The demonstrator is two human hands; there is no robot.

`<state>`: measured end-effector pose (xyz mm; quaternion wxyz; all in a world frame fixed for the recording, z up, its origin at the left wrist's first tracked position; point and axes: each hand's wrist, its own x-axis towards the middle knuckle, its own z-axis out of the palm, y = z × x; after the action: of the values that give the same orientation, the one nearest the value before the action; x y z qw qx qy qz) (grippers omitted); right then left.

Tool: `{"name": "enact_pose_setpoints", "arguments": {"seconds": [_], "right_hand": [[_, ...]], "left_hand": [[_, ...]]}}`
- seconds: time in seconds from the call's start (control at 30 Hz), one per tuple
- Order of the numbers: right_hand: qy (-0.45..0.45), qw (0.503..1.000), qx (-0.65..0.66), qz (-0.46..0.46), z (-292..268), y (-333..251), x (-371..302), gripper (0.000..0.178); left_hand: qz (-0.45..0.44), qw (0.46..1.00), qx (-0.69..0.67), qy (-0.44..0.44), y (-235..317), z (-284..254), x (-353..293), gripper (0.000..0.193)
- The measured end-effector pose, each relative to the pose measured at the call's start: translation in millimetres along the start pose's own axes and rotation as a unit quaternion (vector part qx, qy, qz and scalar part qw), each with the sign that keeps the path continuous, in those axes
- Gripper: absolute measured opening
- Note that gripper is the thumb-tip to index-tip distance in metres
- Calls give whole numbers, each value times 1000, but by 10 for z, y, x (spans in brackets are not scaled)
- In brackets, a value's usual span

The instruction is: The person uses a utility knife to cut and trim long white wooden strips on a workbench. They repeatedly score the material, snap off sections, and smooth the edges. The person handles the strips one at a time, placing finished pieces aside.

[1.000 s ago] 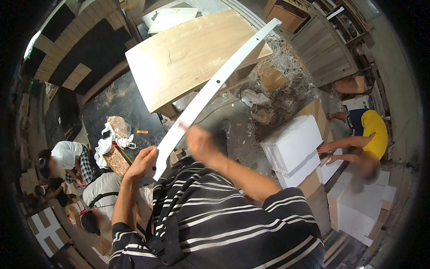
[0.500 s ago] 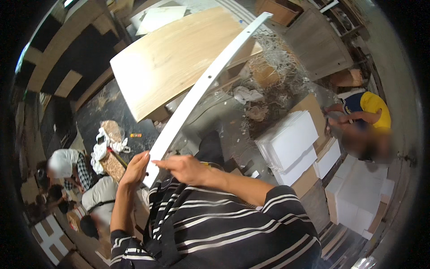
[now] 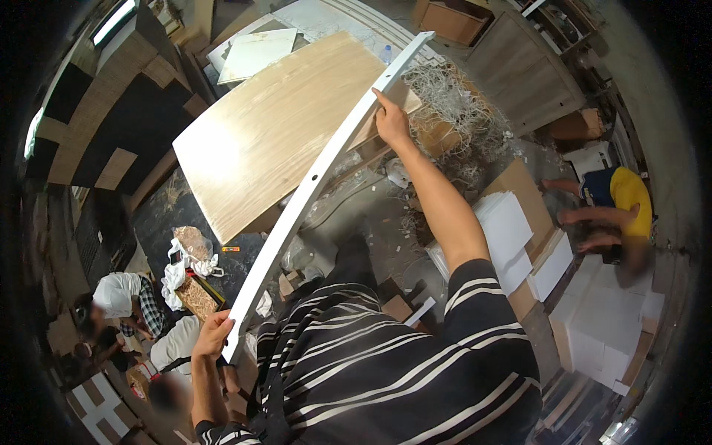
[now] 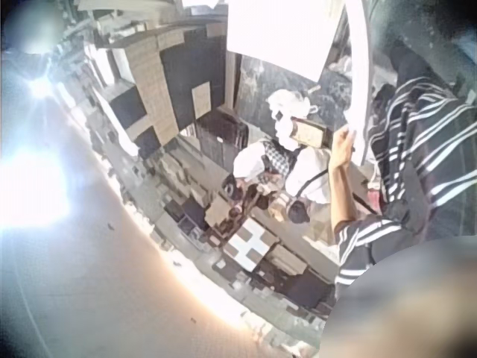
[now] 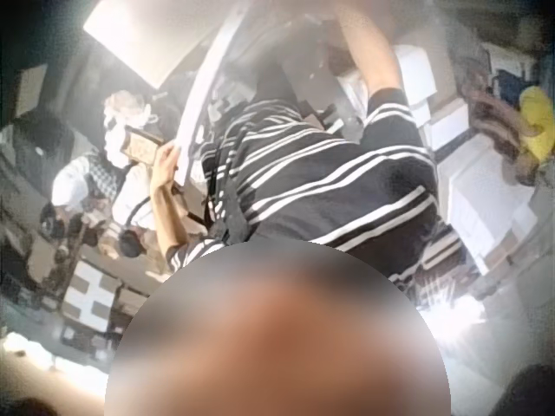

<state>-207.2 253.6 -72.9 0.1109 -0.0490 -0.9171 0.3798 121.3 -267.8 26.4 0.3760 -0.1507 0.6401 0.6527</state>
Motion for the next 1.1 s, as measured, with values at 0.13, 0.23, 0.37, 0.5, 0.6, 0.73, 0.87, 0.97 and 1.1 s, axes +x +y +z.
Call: {"name": "enact_pose_setpoints", "arguments": {"seconds": [0.13, 0.23, 0.37, 0.5, 0.6, 0.73, 0.87, 0.97, 1.1], "right_hand": [[-74, 997, 7, -18, 137, -377, -637, 52], [-51, 983, -24, -173, 360, -1052, -1698, 44], [-153, 955, 105, -233, 434, -1926, -3016, 56], [-131, 931, 174, -292, 357, -2010, -2930, 52], [-4, 979, 158, -127, 327, -1784, -2557, 50], [-62, 984, 100, -134, 364, -1908, -2947, 48], [-252, 920, 267, -140, 199, -2184, -3529, 59], [-332, 881, 300, -151, 79, -2139, -3441, 56], [-283, 913, 285, -74, 93, -2104, -3247, 57]], "left_hand": [[1, 1000, 27, -13, -34, 18, 36, 31], [-2, 999, 45, 5, -35, 75, 150, 30], [42, 997, 53, -40, 37, 176, 386, 30], [46, 997, 44, -54, 104, 277, 491, 29], [59, 997, 6, -53, 116, 378, 548, 30], [61, 998, 9, -16, 83, 501, 654, 30], [73, 996, 7, -45, 74, 546, 671, 30], [77, 997, 12, -30, 101, 619, 651, 33], [102, 994, 33, -26, 196, 675, 626, 35]]}}
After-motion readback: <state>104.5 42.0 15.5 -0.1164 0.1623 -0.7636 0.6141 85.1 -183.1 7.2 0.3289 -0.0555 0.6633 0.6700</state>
